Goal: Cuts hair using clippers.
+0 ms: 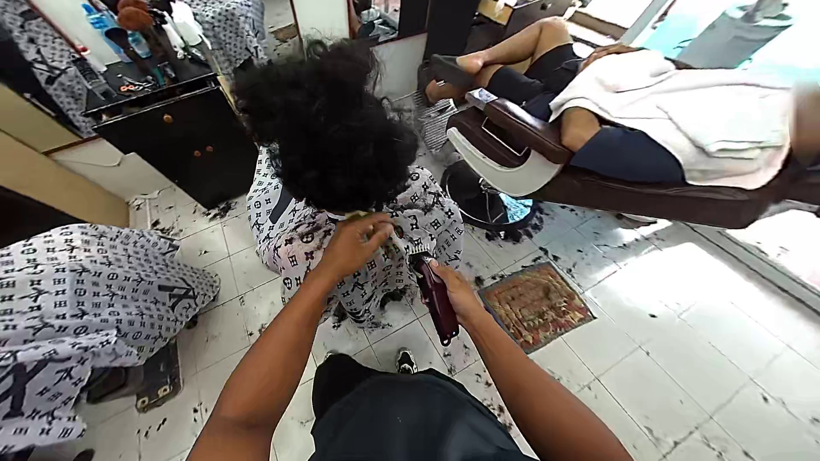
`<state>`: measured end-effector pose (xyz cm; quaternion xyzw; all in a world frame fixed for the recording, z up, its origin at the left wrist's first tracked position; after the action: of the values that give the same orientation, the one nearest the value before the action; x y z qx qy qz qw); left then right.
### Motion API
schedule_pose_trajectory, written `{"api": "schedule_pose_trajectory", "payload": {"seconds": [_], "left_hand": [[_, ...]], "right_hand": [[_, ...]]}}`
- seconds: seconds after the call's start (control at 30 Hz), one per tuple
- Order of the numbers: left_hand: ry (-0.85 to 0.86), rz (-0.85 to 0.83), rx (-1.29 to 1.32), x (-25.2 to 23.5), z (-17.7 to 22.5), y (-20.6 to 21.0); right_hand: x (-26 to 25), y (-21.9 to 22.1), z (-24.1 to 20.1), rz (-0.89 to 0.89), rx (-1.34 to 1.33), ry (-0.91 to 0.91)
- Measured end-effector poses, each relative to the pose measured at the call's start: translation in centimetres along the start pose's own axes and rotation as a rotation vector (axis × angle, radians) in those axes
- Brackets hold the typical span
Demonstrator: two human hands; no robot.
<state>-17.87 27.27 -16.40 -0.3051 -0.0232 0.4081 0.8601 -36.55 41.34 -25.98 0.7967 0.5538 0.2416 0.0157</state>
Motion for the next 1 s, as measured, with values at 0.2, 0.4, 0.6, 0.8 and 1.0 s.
{"api": "schedule_pose_trajectory", "payload": {"seconds": [0.2,0.4,0.6,0.8,1.0], "left_hand": [[0.304,0.253,-0.685,2.2,3.1,1.8],[0.343,0.377,-1.1,-1.5,4.3,-2.1],[0.275,0.413,-1.141,-2.0,5.1,-4.5],[0.243,0.432,-1.179,-2.1,5.7,-5.1],[0.219,0.42,-1.168,-2.4,5.8,-5.4]], "right_hand": [[-2.1,0.7,-1.6,-0.157,0.139,0.031],[-6.1,5.3,-3.2,-0.276,0.33,-0.211],[-7.6,9.0,-5.4,-0.374,0.527,-0.204],[-7.8,10.2,-5.3,-0.391,0.481,-0.272],[-7.8,10.4,-5.7,-0.39,0.511,-0.246]]}}
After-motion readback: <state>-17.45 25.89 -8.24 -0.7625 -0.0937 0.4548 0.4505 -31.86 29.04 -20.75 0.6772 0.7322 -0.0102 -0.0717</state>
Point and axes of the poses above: each hand's wrist, its own x-axis away from the middle knuckle, its own y-axis out of the palm, z = x × y, the point moved 2 cm from there along -x, towards the middle knuckle, and after that the axes turned 2 degrees about z, right-handed, at the moved point
